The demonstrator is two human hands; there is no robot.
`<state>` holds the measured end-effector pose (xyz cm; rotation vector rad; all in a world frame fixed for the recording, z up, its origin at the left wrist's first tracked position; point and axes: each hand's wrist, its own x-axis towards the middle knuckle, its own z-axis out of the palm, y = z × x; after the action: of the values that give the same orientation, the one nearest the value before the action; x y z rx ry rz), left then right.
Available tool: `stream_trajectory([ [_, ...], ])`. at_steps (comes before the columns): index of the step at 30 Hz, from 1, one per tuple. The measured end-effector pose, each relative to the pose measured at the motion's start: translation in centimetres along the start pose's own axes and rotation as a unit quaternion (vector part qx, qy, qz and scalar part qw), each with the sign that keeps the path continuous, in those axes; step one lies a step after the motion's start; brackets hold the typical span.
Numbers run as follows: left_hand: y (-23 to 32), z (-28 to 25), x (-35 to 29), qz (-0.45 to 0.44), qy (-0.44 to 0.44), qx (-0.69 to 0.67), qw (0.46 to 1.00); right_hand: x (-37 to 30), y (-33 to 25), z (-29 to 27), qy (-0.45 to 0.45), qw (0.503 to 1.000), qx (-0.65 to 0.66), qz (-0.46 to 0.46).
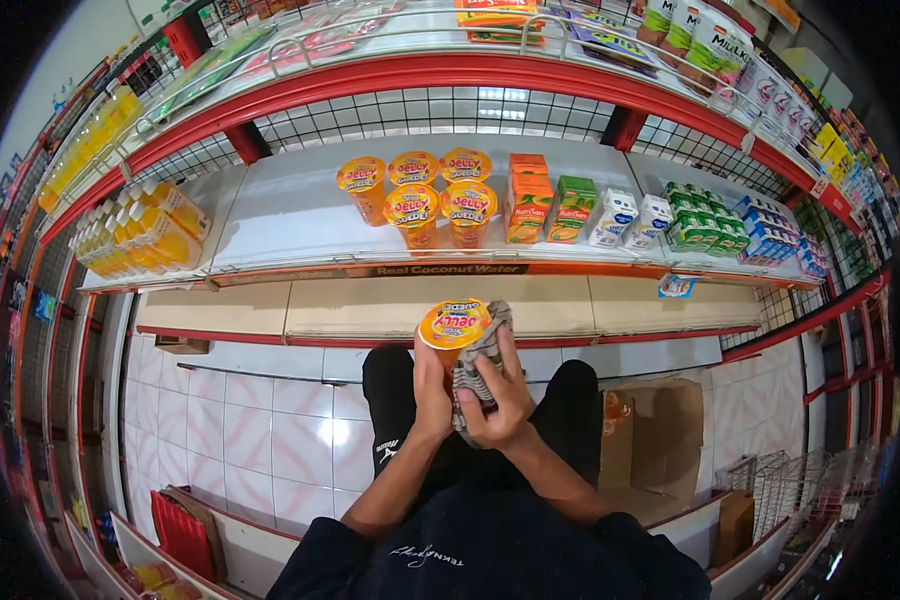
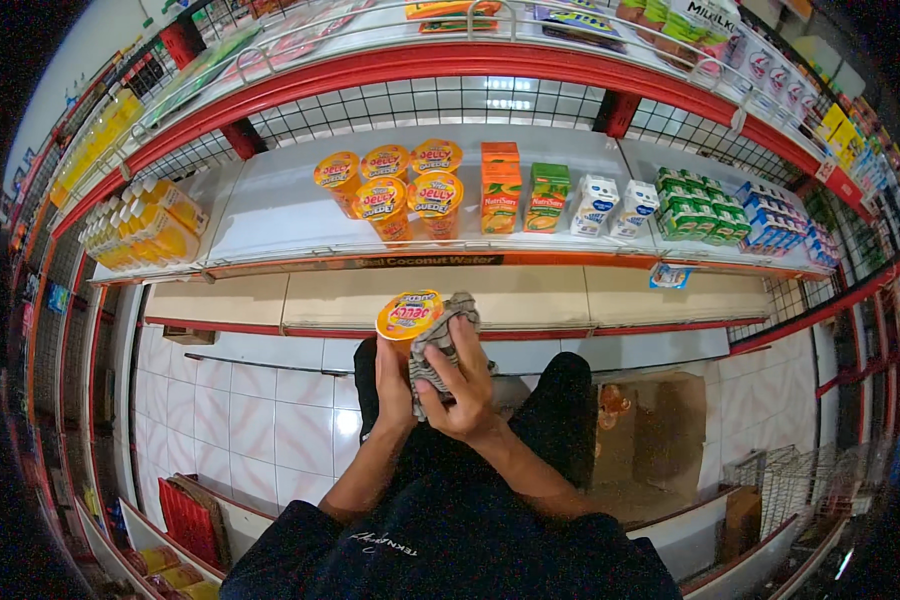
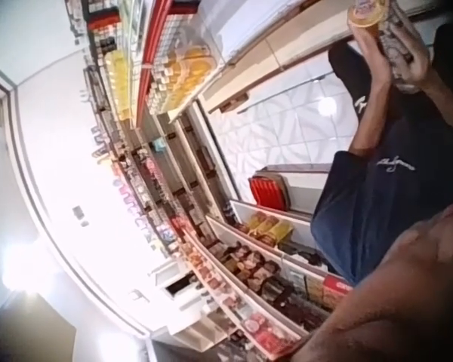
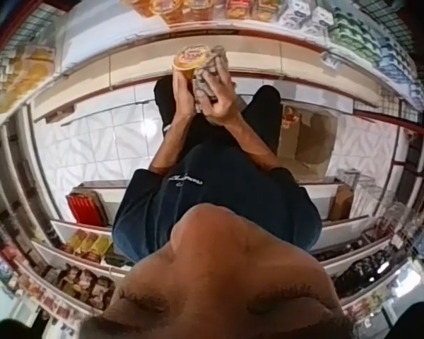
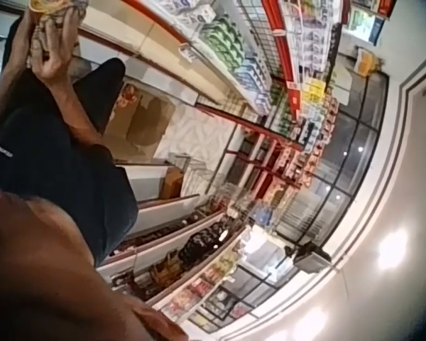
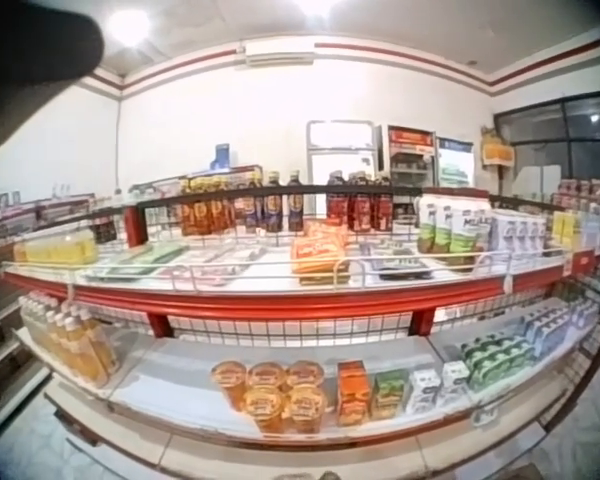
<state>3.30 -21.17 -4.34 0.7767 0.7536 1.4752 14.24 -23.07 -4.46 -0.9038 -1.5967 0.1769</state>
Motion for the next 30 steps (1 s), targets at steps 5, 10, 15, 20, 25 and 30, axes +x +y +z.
stream_trajectory([
  [5, -0.9, -1.1, -0.4, 0.048, -0.042, 0.036, 0.997, -0.4, 0.2, 0.2, 0.013, 0.982, 0.129, 0.137],
  [10, 0.3, -1.6, 0.4, 0.039, -0.081, 0.011, 0.996, 1.3, 0.7, -2.5, 0.048, 0.975, 0.011, 0.215],
  [15, 1.9, -1.4, 1.0, 0.070, -0.136, 0.087, 0.984, 4.8, -0.5, -4.8, -0.073, 0.997, 0.009, -0.005],
  [20, 3.5, -2.2, 1.4, 0.098, -0.242, 0.228, 0.938, 6.9, -1.9, -3.4, -0.163, 0.976, -0.051, -0.133],
  [25, 3.1, -1.8, 1.1, 0.076, -0.211, 0.084, 0.971, 7.5, -1.0, -1.4, -0.095, 0.990, 0.094, -0.035],
  [30, 1.5, -2.2, 2.0, 0.088, -0.108, 0.053, 0.989, 4.3, -1.2, 0.9, 0.017, 0.973, 0.145, 0.181],
])
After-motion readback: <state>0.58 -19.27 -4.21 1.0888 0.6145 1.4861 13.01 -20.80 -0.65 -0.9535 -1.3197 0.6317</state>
